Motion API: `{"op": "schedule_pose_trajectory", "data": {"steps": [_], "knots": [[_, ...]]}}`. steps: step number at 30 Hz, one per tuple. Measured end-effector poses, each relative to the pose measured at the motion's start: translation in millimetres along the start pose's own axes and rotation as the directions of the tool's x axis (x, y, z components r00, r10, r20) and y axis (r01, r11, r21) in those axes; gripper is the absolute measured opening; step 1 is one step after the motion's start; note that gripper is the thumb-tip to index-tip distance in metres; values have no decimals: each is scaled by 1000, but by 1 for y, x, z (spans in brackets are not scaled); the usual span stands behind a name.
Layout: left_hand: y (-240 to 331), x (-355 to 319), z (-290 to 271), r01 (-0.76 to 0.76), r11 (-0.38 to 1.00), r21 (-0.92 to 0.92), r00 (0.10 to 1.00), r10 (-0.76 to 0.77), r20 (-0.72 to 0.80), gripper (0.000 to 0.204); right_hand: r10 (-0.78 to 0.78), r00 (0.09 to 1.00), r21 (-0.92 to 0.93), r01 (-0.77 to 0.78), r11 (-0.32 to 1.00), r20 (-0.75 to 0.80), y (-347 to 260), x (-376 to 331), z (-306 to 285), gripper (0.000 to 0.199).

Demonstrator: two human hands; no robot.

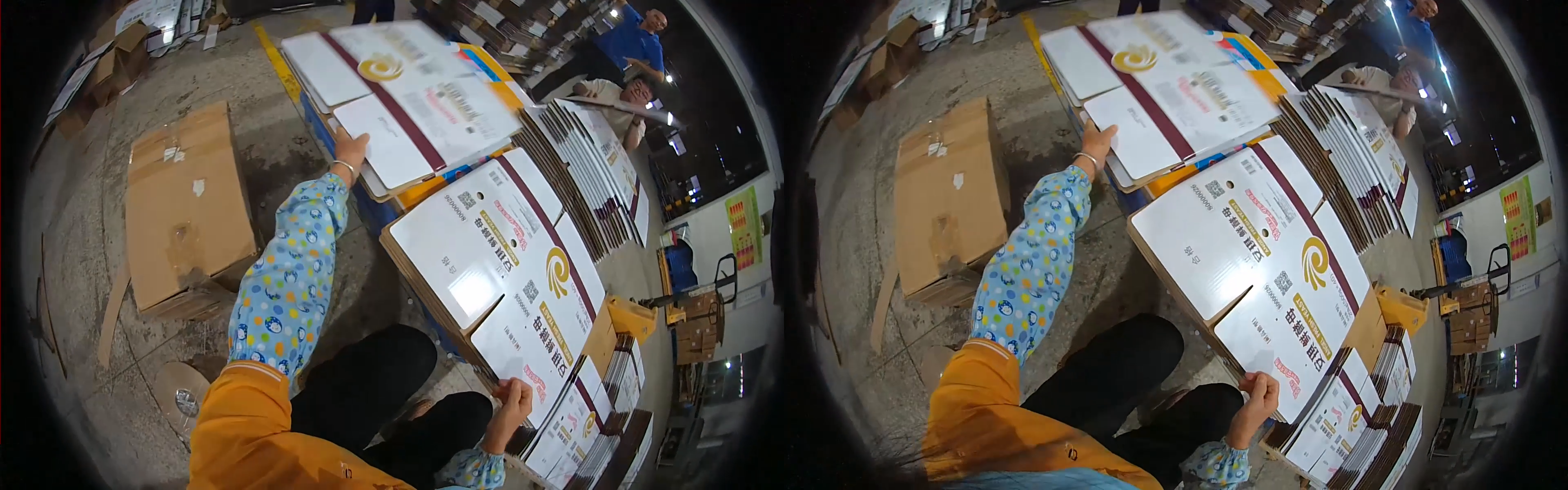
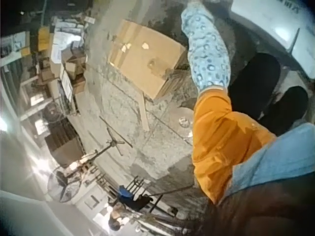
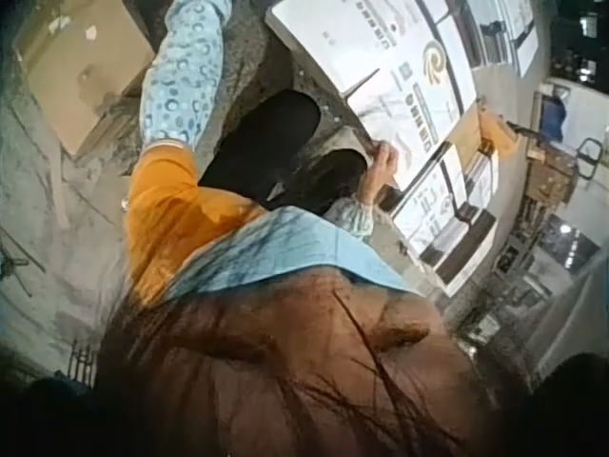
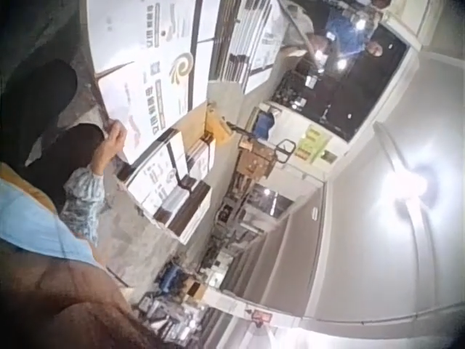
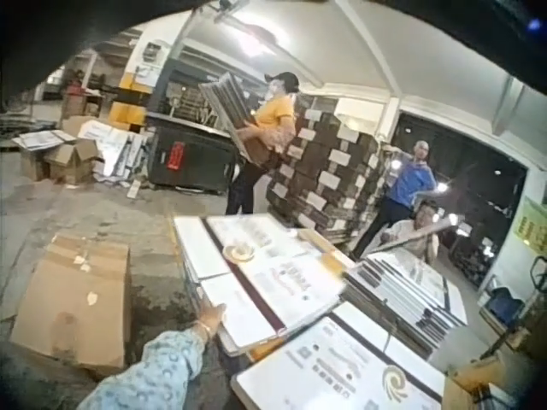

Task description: Folding and stacking cardboard boxes in a warehouse.

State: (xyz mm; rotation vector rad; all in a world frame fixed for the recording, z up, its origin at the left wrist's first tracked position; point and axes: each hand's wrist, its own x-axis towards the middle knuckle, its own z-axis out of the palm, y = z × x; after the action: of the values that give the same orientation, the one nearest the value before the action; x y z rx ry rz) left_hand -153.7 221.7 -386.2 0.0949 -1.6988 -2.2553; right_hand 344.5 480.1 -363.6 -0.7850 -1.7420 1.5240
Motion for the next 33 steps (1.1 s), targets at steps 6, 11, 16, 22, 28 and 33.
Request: {"op": "schedule_pose_trajectory", "data": {"steps": [6, 11, 16, 22, 28, 33], "knots": [[-37, 30, 5, -27, 932, 360, 995, 59, -77, 40, -69, 994, -128, 58, 990, -85, 5, -3, -40, 18], [-1, -2, 21, 126, 957, 260, 990, -136, 20, 41, -158, 962, -226, 107, 968, -224, 25, 3, -91, 19], [24, -33, -8, -158, 597, 787, 974, 226, 24, 48, -280, 923, -547, 97, 831, -262, 58, 12, -129, 27], [46, -155, 5, -593, 715, 370, 740, 302, 601, 34, -193, 946, -523, 30, 852, -260, 89, 20, -147, 51], [37, -198, 8, -746, 421, 516, 662, 383, 644, 37, -198, 942, -427, 67, 902, -270, 94, 22, -142, 52], [50, -214, 9, -739, 340, 582, 671, 295, 680, 44, -243, 919, -453, 82, 888, -311, 88, 17, -146, 47]]}}
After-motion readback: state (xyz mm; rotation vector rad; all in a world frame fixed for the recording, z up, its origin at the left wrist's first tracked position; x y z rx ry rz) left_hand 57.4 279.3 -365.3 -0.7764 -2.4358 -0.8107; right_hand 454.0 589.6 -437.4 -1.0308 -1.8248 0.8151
